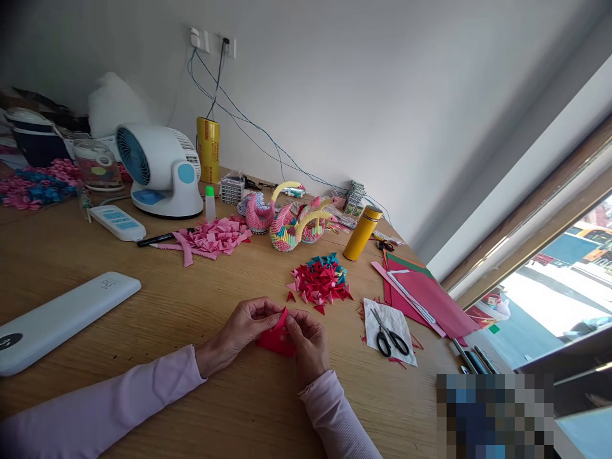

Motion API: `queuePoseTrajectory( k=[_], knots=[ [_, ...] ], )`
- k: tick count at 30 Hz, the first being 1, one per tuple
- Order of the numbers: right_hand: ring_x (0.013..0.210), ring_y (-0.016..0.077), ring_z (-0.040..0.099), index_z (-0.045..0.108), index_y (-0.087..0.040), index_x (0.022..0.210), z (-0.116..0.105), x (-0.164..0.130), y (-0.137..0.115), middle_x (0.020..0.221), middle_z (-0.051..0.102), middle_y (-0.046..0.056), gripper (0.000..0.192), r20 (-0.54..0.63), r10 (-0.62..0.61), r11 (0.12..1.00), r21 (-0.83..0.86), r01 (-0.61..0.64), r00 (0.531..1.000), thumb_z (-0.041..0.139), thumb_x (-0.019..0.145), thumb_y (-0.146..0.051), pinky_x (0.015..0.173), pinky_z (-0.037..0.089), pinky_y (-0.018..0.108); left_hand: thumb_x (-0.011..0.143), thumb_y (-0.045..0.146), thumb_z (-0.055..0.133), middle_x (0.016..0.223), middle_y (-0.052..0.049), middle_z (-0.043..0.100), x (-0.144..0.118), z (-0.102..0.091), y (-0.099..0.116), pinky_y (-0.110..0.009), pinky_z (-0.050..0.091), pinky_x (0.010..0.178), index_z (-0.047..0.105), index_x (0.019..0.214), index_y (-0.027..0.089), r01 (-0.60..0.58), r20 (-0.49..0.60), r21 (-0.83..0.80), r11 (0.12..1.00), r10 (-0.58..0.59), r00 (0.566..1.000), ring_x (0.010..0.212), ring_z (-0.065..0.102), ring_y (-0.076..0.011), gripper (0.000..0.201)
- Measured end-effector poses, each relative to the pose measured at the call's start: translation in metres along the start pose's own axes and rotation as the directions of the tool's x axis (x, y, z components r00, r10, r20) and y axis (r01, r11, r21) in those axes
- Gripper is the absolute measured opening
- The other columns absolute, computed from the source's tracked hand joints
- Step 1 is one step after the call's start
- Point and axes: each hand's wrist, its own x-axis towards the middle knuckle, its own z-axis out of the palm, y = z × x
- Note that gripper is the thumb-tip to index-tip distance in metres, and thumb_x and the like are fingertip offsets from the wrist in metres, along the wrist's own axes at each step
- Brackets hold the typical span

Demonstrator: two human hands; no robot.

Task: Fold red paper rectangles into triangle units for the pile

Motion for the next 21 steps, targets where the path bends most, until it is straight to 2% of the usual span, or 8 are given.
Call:
queuePoseTrajectory(
  k=[3, 5, 13, 17, 21],
  knots=[
    [0.060, 0.0129, 0.059, 0.068, -0.017, 0.078, -0.001, 0.002, 0.000, 0.075, 0.066, 0.003, 0.031, -0.014, -0.016, 0.999, -0.029, 0.016, 1.000, 0.079, 0.059, -0.038, 0.055, 0.051, 0.024, 0.068, 0.043, 0.070, 0.054, 0.002, 0.055, -0.002, 0.000, 0.003, -0.016, 0.028, 0.039, 0.066, 0.079, 0.012, 0.084, 0.047, -0.014, 0.996, -0.083, 0.995, 0.043, 0.042, -0.0060, 0.033],
    [0.059, 0.0123, 0.058, 0.068, -0.016, 0.079, -0.004, 0.003, 0.000, 0.074, 0.066, 0.003, 0.031, -0.011, -0.034, 0.998, -0.051, 0.034, 0.999, 0.079, 0.060, -0.039, 0.054, 0.050, 0.024, 0.073, 0.048, 0.064, 0.053, 0.002, 0.054, -0.002, -0.001, 0.004, -0.016, 0.026, 0.036, 0.066, 0.079, 0.012, 0.086, 0.095, -0.001, 0.996, -0.086, 0.992, 0.041, 0.040, -0.0055, 0.037],
    [0.052, 0.0104, 0.054, 0.067, -0.015, 0.079, -0.012, 0.004, -0.002, 0.063, 0.062, 0.000, 0.029, 0.080, -0.057, 0.990, -0.126, 0.067, 0.995, 0.075, 0.066, -0.040, 0.050, 0.044, 0.022, 0.079, 0.045, 0.059, 0.058, -0.002, 0.063, 0.002, -0.008, 0.005, -0.014, 0.034, 0.037, 0.068, 0.084, 0.012, -0.065, 0.195, 0.156, 0.986, 0.034, 0.980, 0.044, 0.050, -0.0077, 0.035],
    [0.049, 0.0093, 0.053, 0.066, -0.015, 0.081, -0.014, 0.004, -0.002, 0.058, 0.061, -0.002, 0.026, 0.125, -0.040, 0.992, -0.116, 0.054, 0.991, 0.074, 0.069, -0.037, 0.048, 0.043, 0.020, 0.081, 0.043, 0.057, 0.065, -0.005, 0.067, 0.001, -0.009, 0.006, -0.015, 0.040, 0.038, 0.067, 0.085, 0.011, -0.063, 0.220, 0.182, 0.981, 0.022, 0.975, 0.053, 0.060, -0.0122, 0.033],
    [0.052, 0.0103, 0.056, 0.066, -0.015, 0.081, -0.016, 0.005, -0.002, 0.062, 0.062, -0.001, 0.025, 0.142, -0.072, 0.982, -0.162, 0.095, 0.987, 0.073, 0.071, -0.037, 0.050, 0.045, 0.022, 0.081, 0.042, 0.057, 0.066, -0.005, 0.066, 0.000, -0.009, 0.006, -0.016, 0.042, 0.038, 0.065, 0.085, 0.011, -0.051, 0.218, 0.194, 0.980, 0.008, 0.976, 0.055, 0.062, -0.0138, 0.032]
  ],
)
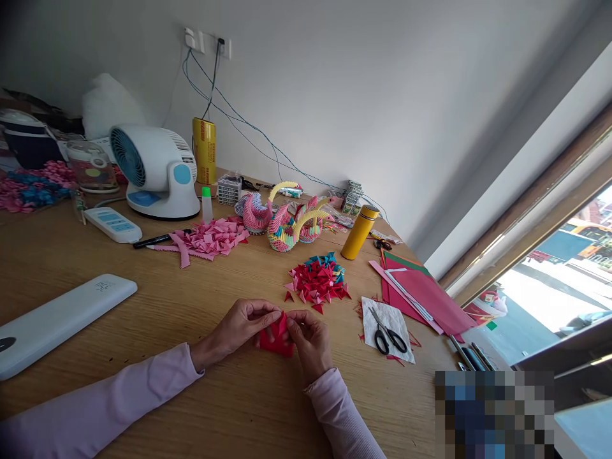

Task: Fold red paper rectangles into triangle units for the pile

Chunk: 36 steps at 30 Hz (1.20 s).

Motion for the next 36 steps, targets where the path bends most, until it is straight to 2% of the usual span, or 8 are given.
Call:
queuePoseTrajectory(
  k=[9, 16, 28, 36],
  knots=[
    [0.053, 0.0118, 0.057, 0.067, -0.014, 0.083, -0.0014, 0.0000, -0.0013, 0.058, 0.062, 0.000, 0.024, 0.025, -0.071, 0.989, -0.130, 0.074, 0.997, 0.069, 0.074, -0.037, 0.052, 0.046, 0.023, 0.080, 0.041, 0.058, 0.063, -0.003, 0.065, 0.0006, -0.0015, -0.0045, -0.017, 0.045, 0.037, 0.063, 0.084, 0.010, 0.000, 0.003, 0.016, 1.000, 0.000, 1.000, 0.052, 0.062, -0.0138, 0.031],
    [0.052, 0.0113, 0.057, 0.067, -0.014, 0.083, -0.0026, -0.0002, -0.0002, 0.059, 0.062, 0.000, 0.023, 0.057, -0.058, 0.990, -0.128, 0.065, 0.997, 0.069, 0.074, -0.035, 0.051, 0.045, 0.022, 0.080, 0.041, 0.058, 0.058, -0.001, 0.063, 0.0014, -0.0024, -0.0048, -0.018, 0.045, 0.039, 0.060, 0.084, 0.011, 0.043, 0.024, -0.016, 0.999, -0.042, 0.999, 0.049, 0.062, -0.0135, 0.030],
    [0.053, 0.0098, 0.057, 0.068, -0.014, 0.084, -0.0013, -0.0011, -0.0027, 0.060, 0.062, 0.000, 0.020, 0.086, -0.067, 0.991, -0.114, 0.077, 0.994, 0.068, 0.077, -0.033, 0.051, 0.046, 0.021, 0.078, 0.040, 0.060, 0.062, -0.002, 0.064, 0.0007, -0.0019, -0.0016, -0.018, 0.045, 0.041, 0.057, 0.083, 0.013, 0.061, 0.053, -0.014, 0.998, -0.060, 0.997, 0.050, 0.061, -0.0127, 0.028],
    [0.054, 0.0107, 0.058, 0.067, -0.014, 0.084, 0.0002, -0.0016, -0.0013, 0.063, 0.062, 0.000, 0.021, 0.086, -0.070, 0.991, -0.108, 0.080, 0.994, 0.069, 0.075, -0.033, 0.052, 0.047, 0.022, 0.080, 0.040, 0.060, 0.058, 0.001, 0.062, 0.0015, -0.0007, -0.0070, -0.016, 0.039, 0.041, 0.053, 0.080, 0.015, 0.034, 0.075, -0.114, 0.993, -0.025, 0.997, 0.048, 0.059, -0.0101, 0.026]
  ],
)
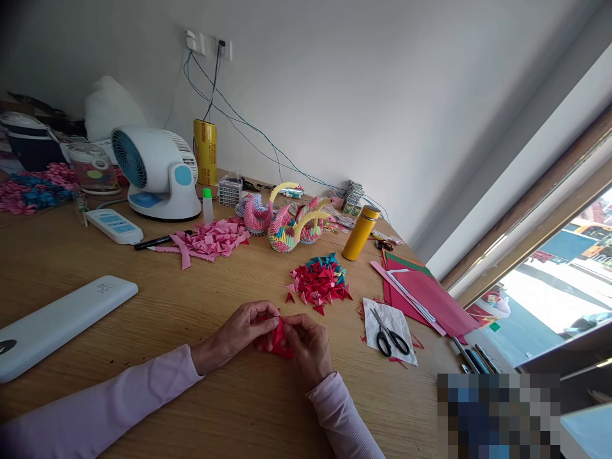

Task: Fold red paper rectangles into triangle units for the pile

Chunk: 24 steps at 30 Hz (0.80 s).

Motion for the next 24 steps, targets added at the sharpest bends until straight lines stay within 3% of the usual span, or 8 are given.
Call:
queuePoseTrajectory(
  k=[9, 15, 18, 24],
  knots=[
    [0.052, 0.0114, 0.057, 0.063, -0.015, 0.091, 0.0011, 0.0011, -0.0017, 0.062, 0.063, 0.001, 0.026, -0.117, -0.062, 0.996, -0.067, 0.055, 0.991, 0.065, 0.078, -0.037, 0.046, 0.042, 0.020, 0.082, 0.047, 0.054, 0.072, -0.003, 0.065, -0.0028, 0.0063, -0.0018, -0.014, 0.036, 0.036, 0.057, 0.084, 0.014, 0.118, 0.147, -0.141, 0.983, -0.098, 0.984, 0.050, 0.061, -0.0098, 0.034],
    [0.060, 0.0152, 0.059, 0.067, -0.013, 0.088, -0.0017, -0.0002, -0.0007, 0.070, 0.065, 0.006, 0.026, -0.100, -0.131, 0.932, -0.353, 0.087, 0.986, 0.061, 0.080, -0.038, 0.053, 0.045, 0.025, 0.080, 0.046, 0.058, 0.066, -0.002, 0.065, 0.0005, 0.0055, -0.0060, -0.016, 0.037, 0.036, 0.056, 0.081, 0.013, 0.025, 0.115, -0.015, 1.000, -0.023, 0.993, 0.049, 0.061, -0.0112, 0.033],
    [0.057, 0.0141, 0.056, 0.067, -0.014, 0.080, -0.0023, -0.0001, -0.0001, 0.068, 0.065, 0.006, 0.026, -0.100, -0.127, 0.910, -0.408, 0.076, 0.987, 0.061, 0.080, -0.039, 0.048, 0.043, 0.023, 0.080, 0.047, 0.057, 0.063, -0.002, 0.064, 0.0007, 0.0061, -0.0068, -0.016, 0.038, 0.036, 0.056, 0.078, 0.012, 0.006, 0.104, 0.038, 0.999, -0.010, 0.994, 0.048, 0.061, -0.0115, 0.034],
    [0.051, 0.0128, 0.054, 0.065, -0.014, 0.079, -0.0022, -0.0003, -0.0016, 0.062, 0.063, 0.004, 0.027, -0.172, -0.137, 0.913, -0.404, 0.057, 0.976, 0.061, 0.079, -0.041, 0.044, 0.042, 0.021, 0.080, 0.044, 0.058, 0.075, -0.006, 0.068, -0.0031, 0.0092, 0.0015, -0.015, 0.037, 0.038, 0.059, 0.088, 0.011, 0.131, 0.154, -0.104, 0.986, -0.114, 0.981, 0.056, 0.063, -0.0121, 0.034]
  ],
)
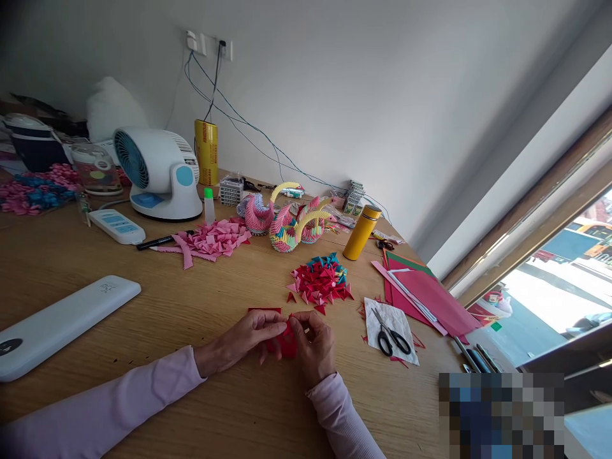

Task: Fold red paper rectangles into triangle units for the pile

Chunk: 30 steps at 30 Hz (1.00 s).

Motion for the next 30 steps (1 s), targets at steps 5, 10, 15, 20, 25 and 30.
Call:
queuePoseTrajectory(
  k=[5, 10, 15, 20, 25, 30],
  knots=[
    [0.056, 0.0137, 0.058, 0.067, -0.015, 0.083, -0.002, 0.000, 0.001, 0.070, 0.064, 0.005, 0.024, 0.052, -0.053, 0.998, 0.021, 0.052, 0.997, 0.061, 0.080, -0.038, 0.045, 0.044, 0.022, 0.076, 0.041, 0.065, 0.071, -0.004, 0.068, -0.002, 0.000, 0.002, -0.015, 0.034, 0.037, 0.060, 0.085, 0.011, 0.007, -0.042, -0.029, 1.000, -0.008, 0.999, 0.054, 0.062, -0.0110, 0.032],
    [0.063, 0.0152, 0.062, 0.067, -0.016, 0.088, -0.004, 0.001, 0.004, 0.078, 0.066, 0.006, 0.020, 0.105, -0.056, 0.995, 0.083, 0.047, 0.993, 0.063, 0.080, -0.034, 0.049, 0.046, 0.022, 0.076, 0.043, 0.063, 0.074, -0.005, 0.069, -0.001, -0.003, -0.001, -0.015, 0.032, 0.038, 0.061, 0.087, 0.011, 0.003, -0.084, -0.047, 0.999, -0.007, 0.996, 0.053, 0.062, -0.0108, 0.034],
    [0.064, 0.0150, 0.060, 0.069, -0.017, 0.086, -0.006, 0.001, 0.002, 0.079, 0.065, 0.006, 0.020, 0.102, -0.086, 0.992, 0.106, 0.075, 0.991, 0.064, 0.079, -0.035, 0.049, 0.045, 0.022, 0.077, 0.044, 0.063, 0.074, -0.006, 0.069, -0.002, -0.003, 0.000, -0.016, 0.033, 0.039, 0.062, 0.089, 0.011, -0.003, -0.081, -0.038, 0.999, -0.001, 0.997, 0.055, 0.063, -0.0115, 0.035],
    [0.062, 0.0152, 0.058, 0.069, -0.016, 0.083, -0.006, 0.000, -0.010, 0.070, 0.063, 0.005, 0.023, 0.153, -0.016, 0.975, 0.223, -0.019, 0.988, 0.064, 0.079, -0.039, 0.052, 0.046, 0.024, 0.076, 0.045, 0.064, 0.075, -0.005, 0.068, 0.001, -0.006, -0.002, -0.016, 0.034, 0.037, 0.061, 0.085, 0.011, -0.038, -0.092, 0.009, 0.999, 0.038, 0.995, 0.054, 0.063, -0.0119, 0.035],
    [0.056, 0.0132, 0.056, 0.066, -0.016, 0.078, -0.007, 0.001, -0.012, 0.063, 0.064, 0.002, 0.029, 0.192, 0.106, 0.946, 0.282, -0.158, 0.976, 0.066, 0.076, -0.044, 0.051, 0.044, 0.023, 0.078, 0.046, 0.060, 0.078, -0.006, 0.068, 0.004, -0.008, -0.008, -0.015, 0.033, 0.034, 0.061, 0.085, 0.011, -0.092, -0.111, 0.147, 0.985, 0.109, 0.988, 0.050, 0.063, -0.0118, 0.036],
    [0.051, 0.0113, 0.053, 0.065, -0.015, 0.075, -0.007, 0.002, -0.004, 0.060, 0.063, 0.001, 0.032, 0.212, 0.120, 0.968, 0.192, -0.161, 0.970, 0.068, 0.073, -0.047, 0.047, 0.040, 0.021, 0.076, 0.047, 0.062, 0.071, -0.004, 0.066, 0.005, -0.009, -0.010, -0.015, 0.032, 0.031, 0.058, 0.081, 0.012, -0.094, -0.171, 0.165, 0.982, 0.122, 0.978, 0.045, 0.062, -0.0119, 0.035]
  ],
)
